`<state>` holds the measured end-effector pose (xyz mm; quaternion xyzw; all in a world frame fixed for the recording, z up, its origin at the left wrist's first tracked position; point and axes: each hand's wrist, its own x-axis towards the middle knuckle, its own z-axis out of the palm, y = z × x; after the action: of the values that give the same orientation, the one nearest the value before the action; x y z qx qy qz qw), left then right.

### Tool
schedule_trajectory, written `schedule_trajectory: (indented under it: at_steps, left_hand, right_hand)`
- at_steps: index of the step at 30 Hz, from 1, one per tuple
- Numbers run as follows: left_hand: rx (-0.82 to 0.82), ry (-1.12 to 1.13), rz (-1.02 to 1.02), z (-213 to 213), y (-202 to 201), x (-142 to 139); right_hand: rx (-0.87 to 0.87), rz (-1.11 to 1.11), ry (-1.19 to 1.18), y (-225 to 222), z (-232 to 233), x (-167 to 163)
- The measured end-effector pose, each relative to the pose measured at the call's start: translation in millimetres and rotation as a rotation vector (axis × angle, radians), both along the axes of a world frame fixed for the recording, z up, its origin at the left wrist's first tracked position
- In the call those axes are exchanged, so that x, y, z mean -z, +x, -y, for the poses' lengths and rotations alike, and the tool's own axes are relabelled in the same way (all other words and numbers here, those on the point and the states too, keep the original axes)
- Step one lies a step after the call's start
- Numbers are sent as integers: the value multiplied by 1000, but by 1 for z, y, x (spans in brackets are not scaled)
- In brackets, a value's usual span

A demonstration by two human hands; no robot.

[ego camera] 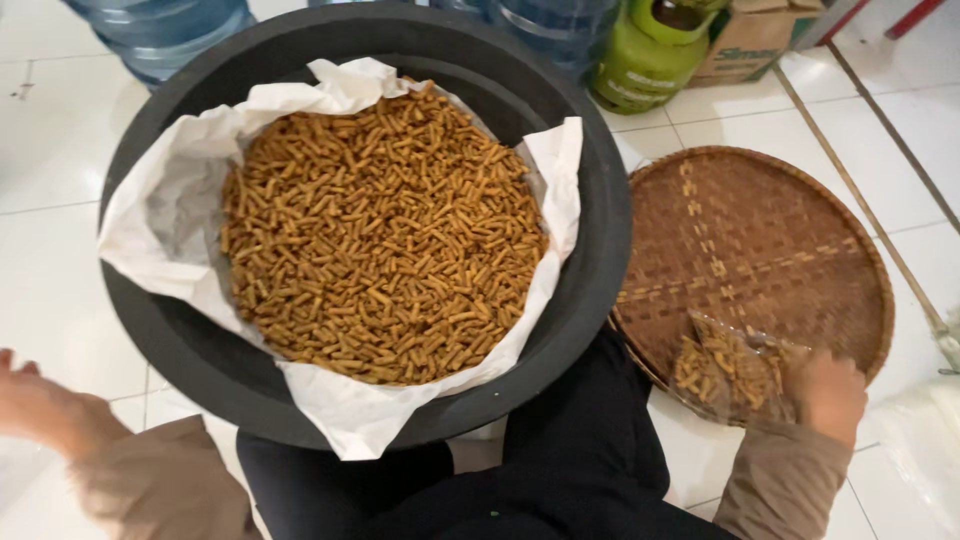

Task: The person sits on the floor beside a large basin lined with paper and filled with brown cylindrical snack pellets. They hold a clear plastic bag in one hand and repeatedly grab handfuls of pellets from the basin to fill the bag, then place filled bags on a woven bamboo tray, at one point repositioning the tray and covering filled bags.

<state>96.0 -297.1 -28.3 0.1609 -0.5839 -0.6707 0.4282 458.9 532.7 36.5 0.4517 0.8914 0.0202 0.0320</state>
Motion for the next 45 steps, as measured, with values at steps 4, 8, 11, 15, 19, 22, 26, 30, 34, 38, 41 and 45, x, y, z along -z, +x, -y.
schedule_trajectory:
  at_steps: [4,8,11,15,19,22,26,30,34,38,41,45]
  left_hand:
    - [-204,-529,664,-20,29,48]
    - [-170,-475,1256,-47,52,76]
    - [-21,-665,1419,-48,46,72]
    - [230,-681,1527,-32,25,62]
    - [233,-756,1311,-11,16,61]
    - [185,-800,1268,-2,16,65]
    - [-83,-977,1262,-5,19,72]
    - [-201,-843,820,4,23,56]
    - [-208,-60,202,48,21,-7]
    - [-42,117,-204,30,-3,-93]
    - [208,-150,-336,-70,-26,-126]
    - [232,-703,-233,-222,-47,-140]
  right_hand:
    - [-615,-459,92,-127,87,-52]
    - [-1111,-505,-141,-246,192,-77]
    - [-1290,-379,-284,-307,260,-76]
    - [-1341,-248,-332,-352,315,-53]
    - [-1453,-186,-434,-364,329,-21]
    - [-1314,112,-382,-365,321,-2]
    - [-1275,121,-387,-369,303,11]
    - [-1359,-112,-446,-373,292,17]
    - [-1373,-97,-430,-375,290,14]
    - [-1350,-170,-488,-372,298,-5]
    - [-1388,-447,-485,-364,312,-25]
    - [-1505,-1024,-182,-353,334,-43]
